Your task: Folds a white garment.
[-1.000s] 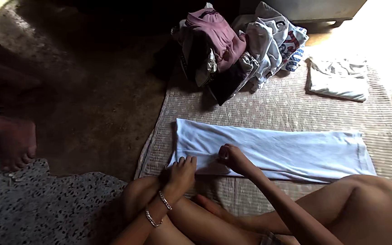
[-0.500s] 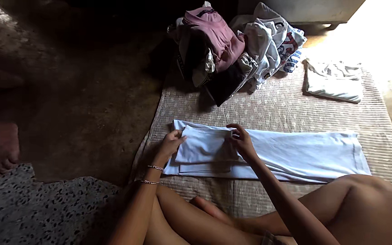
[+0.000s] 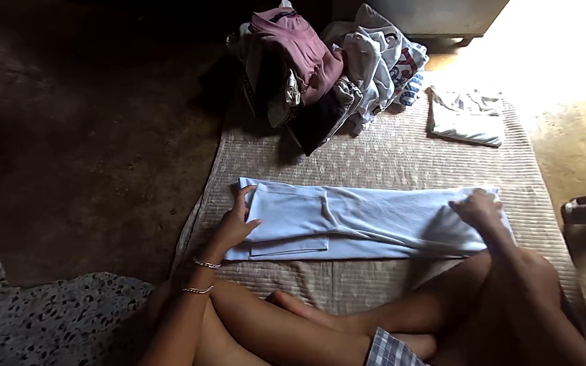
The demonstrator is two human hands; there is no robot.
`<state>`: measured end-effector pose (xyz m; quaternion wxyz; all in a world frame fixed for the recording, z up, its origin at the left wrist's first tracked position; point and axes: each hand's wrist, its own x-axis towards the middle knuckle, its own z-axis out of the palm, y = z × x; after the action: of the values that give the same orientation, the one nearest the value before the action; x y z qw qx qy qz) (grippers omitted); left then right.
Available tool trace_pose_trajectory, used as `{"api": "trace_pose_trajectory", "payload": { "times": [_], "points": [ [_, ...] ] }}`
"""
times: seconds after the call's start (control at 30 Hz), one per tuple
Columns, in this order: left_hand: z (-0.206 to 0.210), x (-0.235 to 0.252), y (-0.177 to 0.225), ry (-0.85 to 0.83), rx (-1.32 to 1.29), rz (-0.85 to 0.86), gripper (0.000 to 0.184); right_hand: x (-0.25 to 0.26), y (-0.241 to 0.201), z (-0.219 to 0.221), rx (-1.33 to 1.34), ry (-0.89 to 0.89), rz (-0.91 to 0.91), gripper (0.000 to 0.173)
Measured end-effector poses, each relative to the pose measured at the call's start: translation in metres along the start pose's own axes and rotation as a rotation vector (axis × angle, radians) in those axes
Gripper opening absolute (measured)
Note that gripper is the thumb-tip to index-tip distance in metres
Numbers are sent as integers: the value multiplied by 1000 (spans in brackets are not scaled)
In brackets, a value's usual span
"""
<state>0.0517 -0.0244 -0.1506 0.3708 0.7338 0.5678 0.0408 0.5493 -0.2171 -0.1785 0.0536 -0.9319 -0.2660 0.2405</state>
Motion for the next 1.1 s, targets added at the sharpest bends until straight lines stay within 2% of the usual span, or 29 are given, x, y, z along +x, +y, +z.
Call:
{"api": "trace_pose_trajectory", "payload": {
  "times": [0.07, 0.13, 0.2, 0.27, 0.33, 0.37, 0.4, 0.43, 0.5, 0.53, 0.57, 0.6, 0.63, 0.7, 0.77, 0.8, 0.83, 0.9, 0.97, 1.03, 1.1],
  "points": [
    [-3, 1, -1, 7, 66, -21, 83, 13, 48, -8, -90, -86, 125, 99],
    [-2, 2, 6, 38, 191, -58, 80, 16, 69, -8, -95, -150, 119, 107],
    [1, -6, 27, 95, 334, -100, 72, 14, 74, -7, 46, -158, 104, 97],
    [11, -20, 56, 207, 256, 0, 54, 11, 75, -8, 267, -207, 66, 73],
    [41, -31, 86, 292, -203, 183, 29, -6, 60, -19, 368, -311, -90, 46],
    [60, -35, 108, 200, -538, 162, 24, -21, 43, -28, 407, -351, -192, 44],
    [77, -37, 129, 23, -850, 58, 36, -39, 21, -38, 451, -374, -293, 50],
    [94, -37, 143, -175, -1071, -62, 57, -60, -1, -45, 479, -396, -389, 56],
    [131, -26, 148, -448, -1308, -237, 91, -99, -39, -56, 510, -440, -553, 62],
    [147, -22, 150, -435, -1319, -294, 96, -112, -49, -61, 521, -418, -617, 61],
    [160, -20, 156, -287, -1294, -332, 86, -119, -53, -65, 528, -338, -678, 57],
    [169, -18, 157, -160, -1278, -300, 72, -120, -53, -68, 532, -229, -723, 51],
    [175, -16, 156, -93, -1274, -266, 63, -118, -50, -67, 537, -115, -741, 43],
    [178, -13, 153, -88, -1258, -239, 46, -110, -39, -57, 554, 53, -695, 30],
    [174, -12, 154, -160, -1181, -279, 31, -100, -32, -37, 491, 44, -612, 29],
    [171, -12, 155, -187, -1096, -289, 30, -96, -32, -23, 433, -12, -582, 32],
    [169, -10, 155, -196, -1006, -278, 36, -92, -33, -7, 377, -69, -564, 35],
    [171, -7, 155, -126, -781, -208, 46, -89, -35, 29, 342, -99, -548, 41],
    [168, -5, 150, -15, -622, -157, 42, -86, -35, 59, 327, -42, -554, 44],
    [165, -6, 145, 144, -593, -123, 29, -84, -40, 67, 311, 24, -563, 42],
    [166, -13, 144, 237, -616, -69, 35, -82, -45, 67, 284, 115, -584, 41]
  ]
}}
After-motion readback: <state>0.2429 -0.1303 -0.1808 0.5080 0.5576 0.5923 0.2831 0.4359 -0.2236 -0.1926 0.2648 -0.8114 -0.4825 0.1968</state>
